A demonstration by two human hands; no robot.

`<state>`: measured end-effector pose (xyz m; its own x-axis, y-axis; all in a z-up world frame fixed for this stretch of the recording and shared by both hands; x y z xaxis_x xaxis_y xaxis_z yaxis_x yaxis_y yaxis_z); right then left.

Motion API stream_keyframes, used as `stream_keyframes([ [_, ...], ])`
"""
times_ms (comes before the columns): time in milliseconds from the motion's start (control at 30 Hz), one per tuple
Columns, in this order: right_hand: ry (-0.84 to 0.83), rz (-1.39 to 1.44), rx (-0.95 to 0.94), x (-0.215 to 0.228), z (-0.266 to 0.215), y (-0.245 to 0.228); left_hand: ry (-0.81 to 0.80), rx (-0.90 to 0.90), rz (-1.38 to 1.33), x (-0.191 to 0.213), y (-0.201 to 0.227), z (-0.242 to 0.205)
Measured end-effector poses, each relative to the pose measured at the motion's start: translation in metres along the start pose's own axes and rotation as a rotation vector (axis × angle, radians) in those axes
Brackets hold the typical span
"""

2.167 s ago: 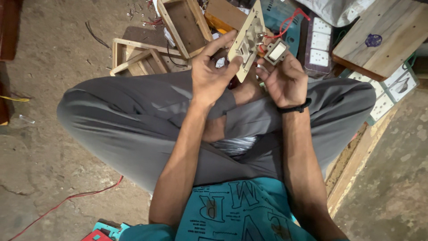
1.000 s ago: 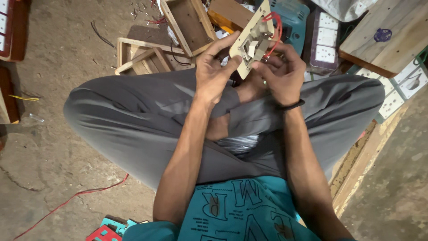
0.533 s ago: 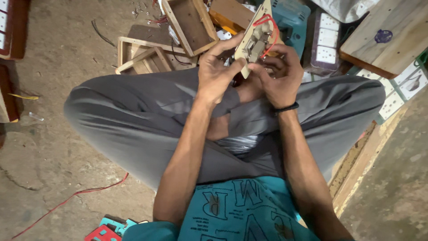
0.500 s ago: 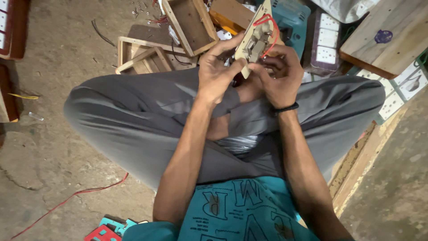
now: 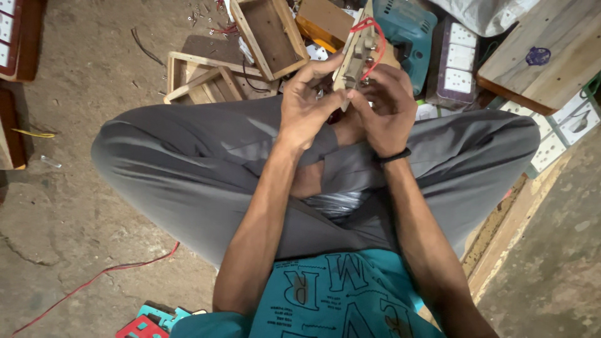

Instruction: The person sits on the floor and assembles electrical socket units into wooden frames. They use a power drill to secure the sockets and a screwdriver to connect internal wires. The person handles multiple wooden frames, socket plates, and wiring components.

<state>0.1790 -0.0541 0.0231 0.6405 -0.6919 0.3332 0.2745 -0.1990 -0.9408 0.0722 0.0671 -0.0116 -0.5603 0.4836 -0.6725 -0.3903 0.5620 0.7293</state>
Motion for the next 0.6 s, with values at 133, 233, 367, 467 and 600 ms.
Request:
stream_keyframes([
  [133,0.012,0.035,-0.043,0.001,0.000,0.011,0.013,0.078,-0.020,-0.001,-0.008,0.001],
  [233,0.000,0.104,-0.122,-0.002,-0.002,0.022,0.001,-0.011,0.029,-0.004,-0.002,0.002],
  [367,-0.158,0.231,-0.095,-0.016,0.000,0.013,0.021,0.001,-0.012,0.001,-0.001,0.003],
  [467,-0.232,0.154,-0.005,-0.020,0.000,0.000,0.037,0.011,-0.044,0.004,-0.001,0.002],
  [600,-0.176,-0.081,-0.013,-0.018,0.000,0.007,0.043,0.026,-0.023,0.004,-0.002,0.001],
])
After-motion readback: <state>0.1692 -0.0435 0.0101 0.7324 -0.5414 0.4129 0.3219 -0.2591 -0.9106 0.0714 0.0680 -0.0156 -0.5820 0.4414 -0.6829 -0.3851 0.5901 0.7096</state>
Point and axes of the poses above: each hand's wrist, its own z-axis towards the middle knuckle, its own x-axis out of the back of the hand, y = z × x, the point moved 10 cm from there along z, towards the middle knuckle, and after that the axes turned 9 degrees about -z, right-handed, at the moved point
